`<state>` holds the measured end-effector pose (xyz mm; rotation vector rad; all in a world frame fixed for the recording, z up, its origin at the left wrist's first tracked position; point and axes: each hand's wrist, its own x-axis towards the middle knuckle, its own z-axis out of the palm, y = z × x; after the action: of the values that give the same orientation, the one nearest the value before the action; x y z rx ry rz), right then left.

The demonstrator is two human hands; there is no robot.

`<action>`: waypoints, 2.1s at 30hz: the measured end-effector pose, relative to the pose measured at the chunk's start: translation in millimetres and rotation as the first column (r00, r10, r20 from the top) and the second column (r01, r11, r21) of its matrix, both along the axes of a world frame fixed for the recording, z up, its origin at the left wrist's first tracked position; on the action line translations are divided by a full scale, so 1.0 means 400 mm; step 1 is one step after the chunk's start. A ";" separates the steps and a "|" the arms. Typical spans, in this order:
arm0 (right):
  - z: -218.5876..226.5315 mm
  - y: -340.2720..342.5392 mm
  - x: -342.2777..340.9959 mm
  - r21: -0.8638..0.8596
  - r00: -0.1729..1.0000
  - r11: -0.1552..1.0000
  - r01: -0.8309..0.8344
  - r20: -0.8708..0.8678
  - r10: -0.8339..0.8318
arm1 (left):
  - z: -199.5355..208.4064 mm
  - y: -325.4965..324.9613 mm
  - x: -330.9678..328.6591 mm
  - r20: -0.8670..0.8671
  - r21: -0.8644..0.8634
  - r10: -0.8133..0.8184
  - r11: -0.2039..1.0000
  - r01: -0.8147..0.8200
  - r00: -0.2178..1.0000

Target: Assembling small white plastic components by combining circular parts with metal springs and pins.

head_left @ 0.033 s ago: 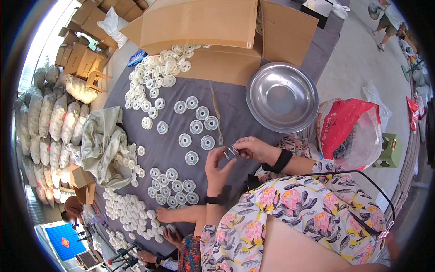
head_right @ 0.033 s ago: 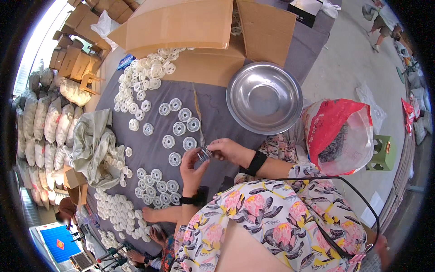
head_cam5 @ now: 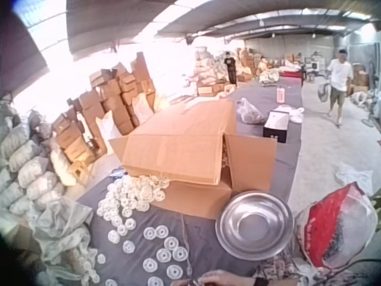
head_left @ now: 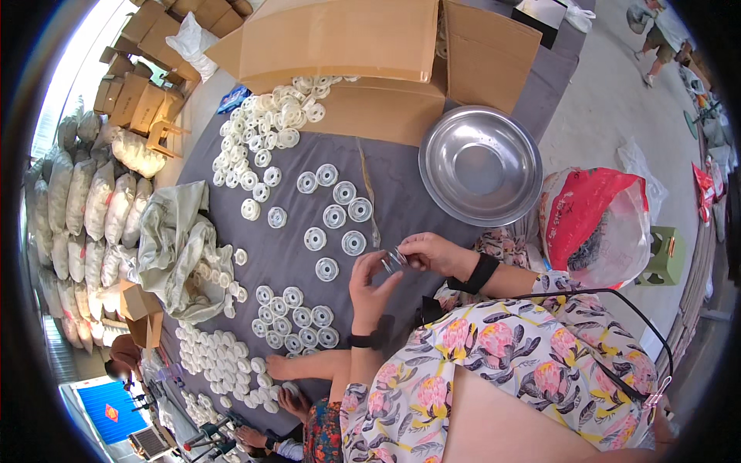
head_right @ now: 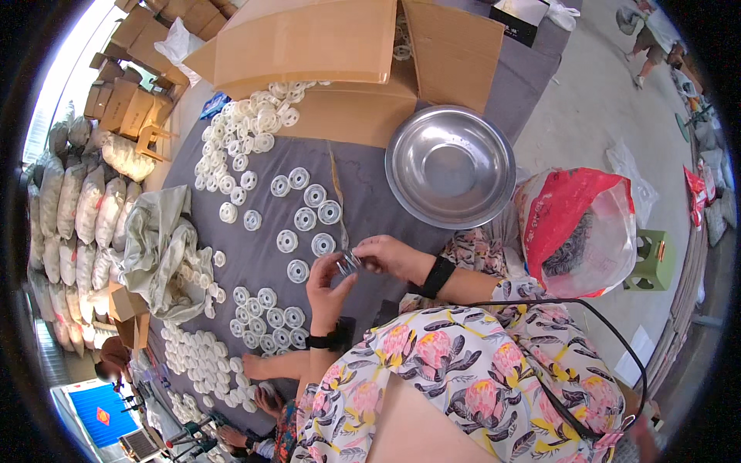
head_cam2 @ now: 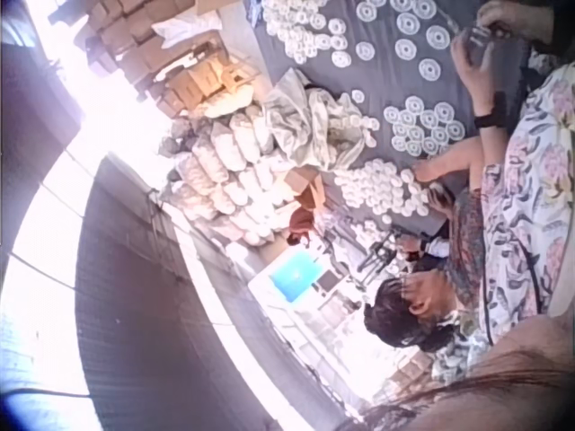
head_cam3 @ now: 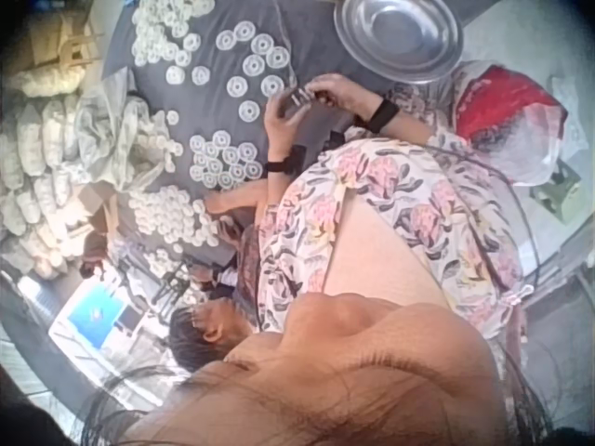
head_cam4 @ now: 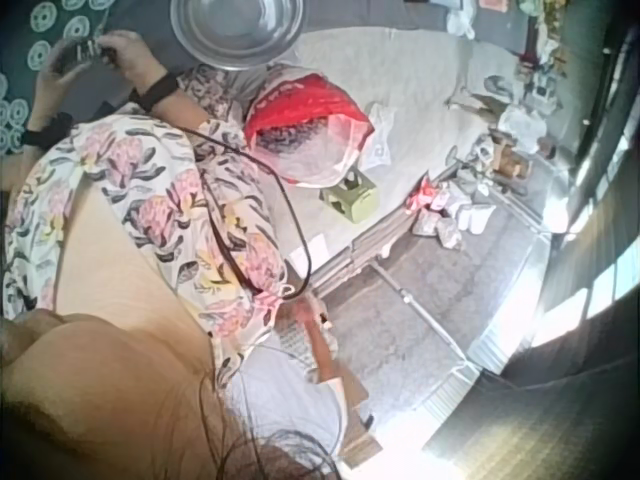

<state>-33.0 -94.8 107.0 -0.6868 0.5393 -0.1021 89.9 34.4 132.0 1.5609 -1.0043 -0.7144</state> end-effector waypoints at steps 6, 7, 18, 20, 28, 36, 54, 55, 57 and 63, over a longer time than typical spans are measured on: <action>0.053 0.003 -0.004 -0.155 0.998 0.988 -0.014 0.052 0.022 | 0.019 -0.001 -0.012 -0.430 0.011 0.089 0.996 -0.094 0.899; 0.053 0.008 -0.004 -0.225 0.995 0.974 0.035 0.095 -0.014 | 0.014 -0.001 -0.011 -0.430 0.010 0.088 0.996 -0.093 0.898; 0.079 0.010 -0.032 -0.912 0.974 0.357 0.203 0.225 0.020 | 0.015 -0.012 -0.033 -0.738 -0.021 0.102 0.984 -0.174 0.668; 0.087 0.012 -0.034 -0.911 0.963 0.333 0.245 0.267 0.022 | 0.025 -0.012 -0.025 -0.765 -0.003 0.104 0.986 -0.165 0.636; 0.074 0.035 -0.041 -0.600 0.983 0.784 0.159 0.172 -0.068 | 0.027 -0.011 -0.040 -0.705 0.000 0.074 0.995 -0.104 0.706; 0.045 0.027 -0.038 -0.488 0.983 0.854 0.181 0.128 -0.135 | 0.039 -0.016 -0.056 -0.519 -0.047 0.062 0.994 -0.100 0.853; 0.051 0.018 -0.025 -0.855 0.974 0.506 0.116 -0.003 -0.228 | 0.012 -0.017 -0.088 -0.057 0.033 0.023 0.999 -0.022 0.998; 0.050 0.021 -0.022 -0.880 0.960 0.449 0.157 0.030 -0.278 | 0.007 -0.019 -0.088 -0.059 0.034 0.023 0.999 -0.021 0.998; 0.049 0.023 -0.019 -0.859 0.956 0.483 0.168 0.022 -0.293 | -0.005 -0.026 -0.085 -0.001 0.146 0.031 0.989 -0.030 1.000; 0.040 0.007 -0.012 -0.923 0.940 0.314 0.222 0.116 -0.322 | 0.006 -0.040 -0.103 -0.485 0.046 0.135 0.991 -0.130 0.864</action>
<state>-37.9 -91.9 122.9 -1.7578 0.6691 -0.7735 48.9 18.4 134.6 1.3444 -0.5105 -0.9574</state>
